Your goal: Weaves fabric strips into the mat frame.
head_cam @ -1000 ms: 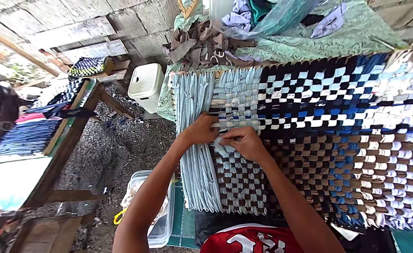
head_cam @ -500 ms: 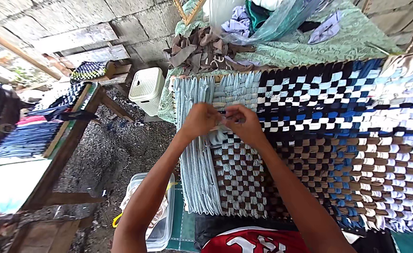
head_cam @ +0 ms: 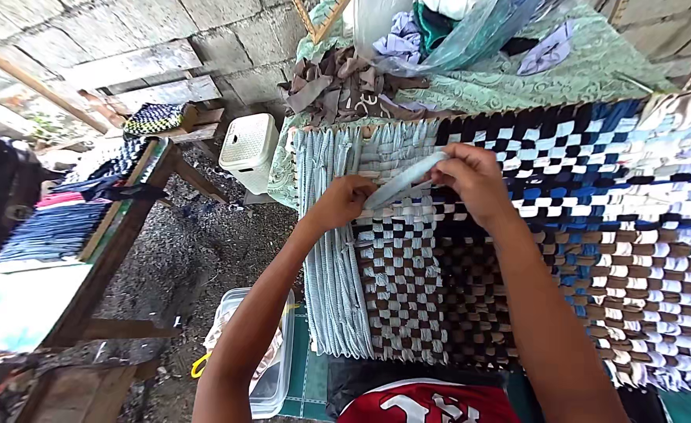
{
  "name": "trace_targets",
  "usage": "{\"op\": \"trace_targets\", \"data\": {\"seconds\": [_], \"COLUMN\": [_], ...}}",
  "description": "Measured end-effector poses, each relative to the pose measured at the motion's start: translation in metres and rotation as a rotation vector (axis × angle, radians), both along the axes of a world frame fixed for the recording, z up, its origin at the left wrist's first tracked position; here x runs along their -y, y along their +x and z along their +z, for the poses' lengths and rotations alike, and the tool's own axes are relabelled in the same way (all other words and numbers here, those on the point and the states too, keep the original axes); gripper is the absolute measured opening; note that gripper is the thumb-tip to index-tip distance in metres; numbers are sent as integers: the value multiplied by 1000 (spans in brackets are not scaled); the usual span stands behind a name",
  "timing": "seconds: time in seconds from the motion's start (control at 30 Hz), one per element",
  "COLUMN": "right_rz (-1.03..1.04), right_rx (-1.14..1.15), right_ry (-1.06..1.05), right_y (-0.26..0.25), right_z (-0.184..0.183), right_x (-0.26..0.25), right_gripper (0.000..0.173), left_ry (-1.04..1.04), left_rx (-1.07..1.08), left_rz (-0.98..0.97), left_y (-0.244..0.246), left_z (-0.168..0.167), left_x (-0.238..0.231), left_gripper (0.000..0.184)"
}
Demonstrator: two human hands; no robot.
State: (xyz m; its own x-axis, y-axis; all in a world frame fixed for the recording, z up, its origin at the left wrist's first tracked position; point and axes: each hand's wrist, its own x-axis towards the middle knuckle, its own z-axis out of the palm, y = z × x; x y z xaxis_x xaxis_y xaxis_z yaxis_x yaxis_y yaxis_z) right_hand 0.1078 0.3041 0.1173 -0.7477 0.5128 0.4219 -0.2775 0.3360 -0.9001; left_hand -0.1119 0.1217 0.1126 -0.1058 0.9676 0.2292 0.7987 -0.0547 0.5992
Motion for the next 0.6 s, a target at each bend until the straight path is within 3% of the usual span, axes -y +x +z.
{"op": "trace_targets", "data": {"seconds": [0.2,0.3,0.37,0.5,0.6], "right_rz": [-105,-16,62,298,315], "right_rx": [-139,-349,-406,-260,-47], "right_ry": [-40,-297,-440,-463,-246], "right_y": [43,37,32,21,6], "right_z": [-49,-69,-80,-97,-92], "right_x": [7,26,36,47,56], "right_gripper": [26,24,20,17,21], "left_ry": [110,85,45,-31,-56], "left_rx": [-286,-404,-448,-479,-431], "left_rz": [138,231,242,193,96], "left_y": [-6,1,2,-2,-10], "left_z": [-20,-30,-34,-37,-34], "left_x": [11,8,6,3,0], "left_gripper": [28,21,27,31,30]}}
